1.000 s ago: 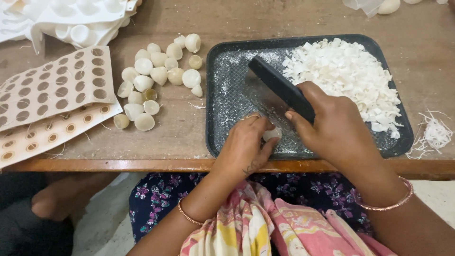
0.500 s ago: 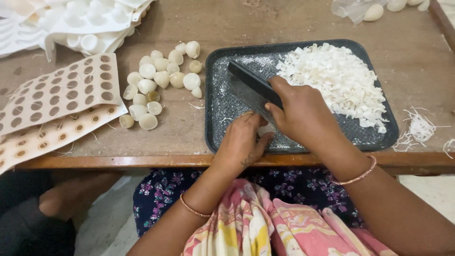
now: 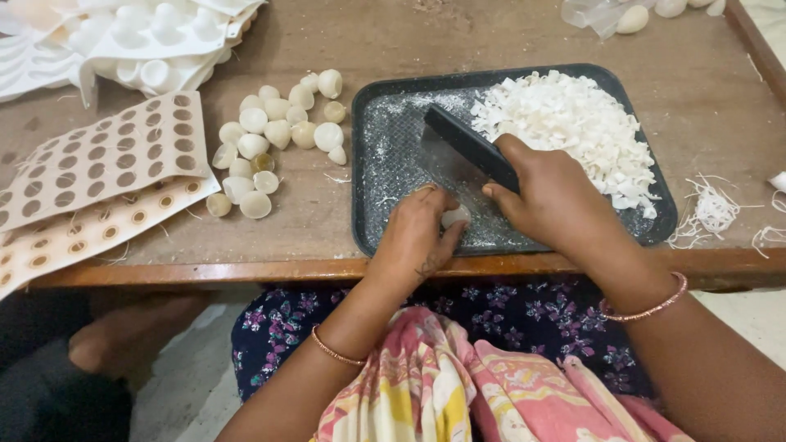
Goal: Using a metal scraper to grate white chunks of wax into flakes on a tray.
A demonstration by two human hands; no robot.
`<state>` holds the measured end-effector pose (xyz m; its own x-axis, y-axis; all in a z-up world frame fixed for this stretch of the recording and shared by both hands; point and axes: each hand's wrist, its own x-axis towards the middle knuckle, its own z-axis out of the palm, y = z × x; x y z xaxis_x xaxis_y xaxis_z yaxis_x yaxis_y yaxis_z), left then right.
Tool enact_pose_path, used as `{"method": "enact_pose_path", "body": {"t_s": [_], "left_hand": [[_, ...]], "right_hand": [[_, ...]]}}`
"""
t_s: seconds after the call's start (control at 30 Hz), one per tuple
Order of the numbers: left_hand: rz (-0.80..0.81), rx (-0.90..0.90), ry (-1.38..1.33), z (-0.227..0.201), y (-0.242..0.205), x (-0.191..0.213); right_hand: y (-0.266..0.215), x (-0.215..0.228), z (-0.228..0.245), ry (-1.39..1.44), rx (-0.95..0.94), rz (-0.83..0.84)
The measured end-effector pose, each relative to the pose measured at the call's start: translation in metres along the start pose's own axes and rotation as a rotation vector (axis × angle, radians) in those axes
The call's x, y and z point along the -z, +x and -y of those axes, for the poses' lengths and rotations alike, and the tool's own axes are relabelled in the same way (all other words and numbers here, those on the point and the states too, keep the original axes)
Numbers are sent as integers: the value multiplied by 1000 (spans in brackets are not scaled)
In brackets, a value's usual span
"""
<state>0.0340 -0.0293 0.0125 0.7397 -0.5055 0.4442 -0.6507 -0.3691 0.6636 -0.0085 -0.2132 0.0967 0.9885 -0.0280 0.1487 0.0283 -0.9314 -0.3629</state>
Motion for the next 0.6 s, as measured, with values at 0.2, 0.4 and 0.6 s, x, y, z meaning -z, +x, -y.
{"method": "enact_pose_path", "body": {"t_s": [0.2, 0.4, 0.6], "left_hand": [[42, 22, 8, -3, 1, 1], [61, 59, -70, -6, -1, 5], [22, 48, -37, -21, 1, 16]], "right_hand": [[10, -6, 10, 26, 27, -7], [29, -38, 23, -9, 187, -38], [34, -19, 1, 138, -28, 38]]}}
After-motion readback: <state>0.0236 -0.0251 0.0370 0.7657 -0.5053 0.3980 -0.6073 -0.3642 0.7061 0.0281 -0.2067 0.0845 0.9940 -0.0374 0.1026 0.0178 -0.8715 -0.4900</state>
